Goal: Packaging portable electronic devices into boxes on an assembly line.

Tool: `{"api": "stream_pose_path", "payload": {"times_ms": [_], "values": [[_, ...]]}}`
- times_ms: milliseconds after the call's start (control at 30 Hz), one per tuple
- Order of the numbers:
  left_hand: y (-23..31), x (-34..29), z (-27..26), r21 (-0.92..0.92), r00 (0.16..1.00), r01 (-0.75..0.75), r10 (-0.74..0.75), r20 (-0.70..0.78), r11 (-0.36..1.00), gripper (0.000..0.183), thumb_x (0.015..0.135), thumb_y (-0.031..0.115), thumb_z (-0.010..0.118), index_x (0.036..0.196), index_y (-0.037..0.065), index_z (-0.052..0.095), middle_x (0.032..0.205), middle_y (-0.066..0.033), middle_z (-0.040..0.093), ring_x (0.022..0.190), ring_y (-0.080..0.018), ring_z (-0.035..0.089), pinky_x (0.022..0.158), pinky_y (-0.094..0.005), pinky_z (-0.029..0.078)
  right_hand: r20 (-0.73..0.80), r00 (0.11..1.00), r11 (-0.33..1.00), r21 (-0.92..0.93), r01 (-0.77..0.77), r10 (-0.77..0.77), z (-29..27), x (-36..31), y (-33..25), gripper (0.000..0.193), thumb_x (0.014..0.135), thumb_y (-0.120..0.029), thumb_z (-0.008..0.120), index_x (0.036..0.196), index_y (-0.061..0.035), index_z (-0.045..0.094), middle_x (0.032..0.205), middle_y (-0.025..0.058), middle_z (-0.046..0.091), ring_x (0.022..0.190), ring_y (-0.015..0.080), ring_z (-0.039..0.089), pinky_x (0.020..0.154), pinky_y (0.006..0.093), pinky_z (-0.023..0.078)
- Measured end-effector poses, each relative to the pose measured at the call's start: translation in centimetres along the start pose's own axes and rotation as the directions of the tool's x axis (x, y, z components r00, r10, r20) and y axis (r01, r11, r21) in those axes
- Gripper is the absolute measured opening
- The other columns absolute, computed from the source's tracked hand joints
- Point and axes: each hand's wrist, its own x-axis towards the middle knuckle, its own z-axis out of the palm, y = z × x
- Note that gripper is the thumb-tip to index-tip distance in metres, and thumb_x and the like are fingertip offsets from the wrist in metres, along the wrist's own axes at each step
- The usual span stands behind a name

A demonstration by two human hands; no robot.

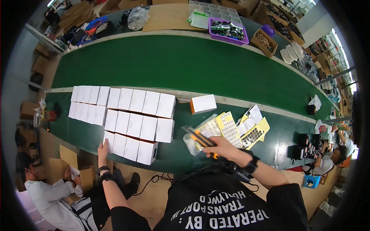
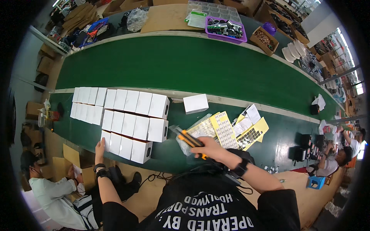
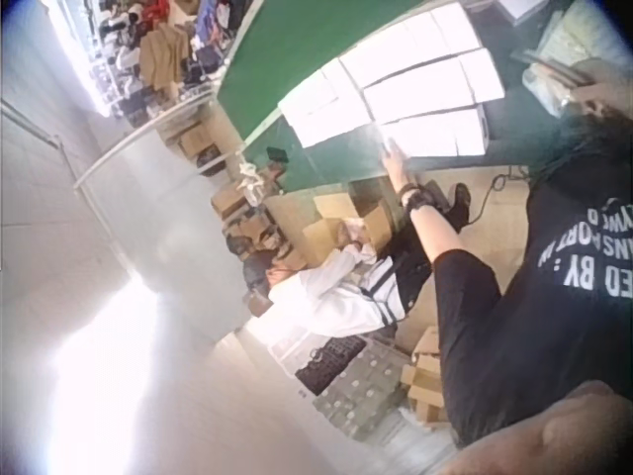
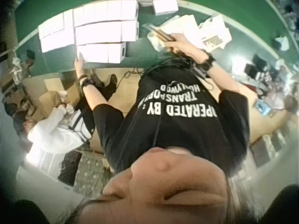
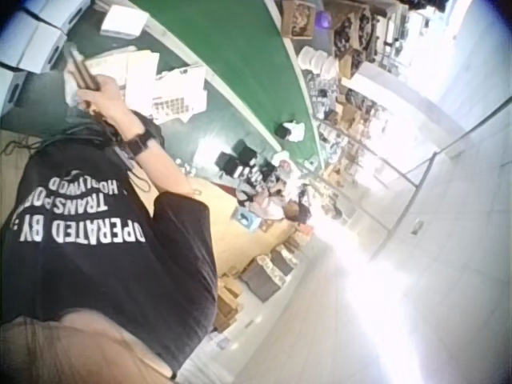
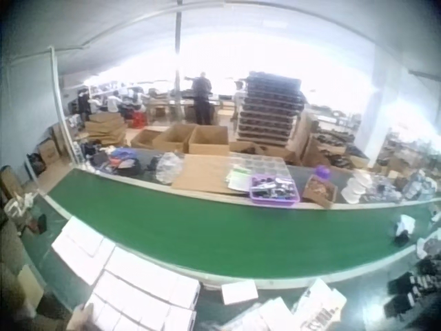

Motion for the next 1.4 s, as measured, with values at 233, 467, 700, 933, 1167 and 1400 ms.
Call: {"api": "stream_pose_path", "payload": {"times_ms": [233,467,700,933,1167,1400], "values": [[0.9,-6.7,1.4,0.028,0.950,-0.098,0.085,0.299,0.995,0.038,0.083,0.032,0.064,0.086,-0.006,0.059,0.073,-0.0046,0.060,0.066,-0.0101,0.051,0.056,-0.0248,0.040,0.006,0.982,0.981,-0.057,0.187,-0.187,5.2,5.7,5.6,0.025,0.081,-0.018,0.065,0.095,0.0002,0.057,0.077,0.0038,0.058,0.069,0.0085,0.053,0.059,0.0227,0.042],[3.4,-15.0,2.8,-0.043,0.849,-0.118,0.123,0.514,0.992,0.035,0.078,0.021,0.070,0.096,-0.005,0.057,0.081,-0.0079,0.061,0.073,-0.0128,0.056,0.067,-0.0274,0.045,-0.065,0.930,0.929,-0.111,0.354,-0.363,6.8,4.6,8.3,0.031,0.083,-0.017,0.063,0.106,-0.0009,0.051,0.075,0.0067,0.055,0.067,0.0124,0.050,0.061,0.0279,0.042],[3.0,-12.9,3.2,-0.046,0.882,0.013,0.010,0.471,0.999,0.076,0.074,0.020,0.073,0.131,-0.007,0.030,0.088,-0.0193,0.064,0.074,-0.0203,0.063,0.063,-0.0282,0.050,-0.144,0.884,0.871,-0.300,0.389,-0.445,6.8,4.7,8.6,0.028,0.083,-0.020,0.061,0.100,-0.0015,0.050,0.069,0.0116,0.050,0.064,0.0200,0.048,0.061,0.0323,0.040],[12.2,-18.7,7.5,0.356,0.597,-0.802,0.664,0.450,0.480,0.104,0.049,0.022,0.083,0.137,0.010,0.029,0.128,-0.0250,0.037,0.114,-0.0421,0.039,0.092,-0.0506,0.036,-0.214,0.864,0.884,-0.225,0.409,-0.455,5.4,3.1,8.6,0.027,0.083,-0.017,0.062,0.101,-0.0017,0.050,0.070,0.0103,0.052,0.062,0.0177,0.048,0.059,0.0303,0.040],[18.1,-22.8,15.2,0.185,0.061,-0.955,0.460,0.886,-0.231,0.100,0.045,0.022,0.083,0.134,0.016,0.035,0.141,-0.0142,0.026,0.131,-0.0401,0.021,0.098,-0.0654,0.021,-0.424,0.788,0.884,-0.071,0.462,-0.446,2.2,-2.1,4.6,0.021,0.085,-0.012,0.062,0.099,-0.0014,0.051,0.069,-0.0023,0.044,0.062,0.0055,0.038,0.054,0.0214,0.034],[20.9,-21.2,18.9,-0.013,-0.080,-0.990,0.479,0.874,-0.141,0.069,0.053,0.026,0.075,0.116,0.012,0.051,0.111,-0.0079,0.051,0.111,-0.0356,0.041,0.099,-0.0591,0.025,-0.741,0.546,0.762,0.071,0.644,-0.392,-2.3,-8.4,4.9,0.023,0.084,-0.006,0.061,0.103,0.0015,0.052,0.078,0.0017,0.059,0.069,0.0064,0.055,0.062,0.0207,0.043]]}}
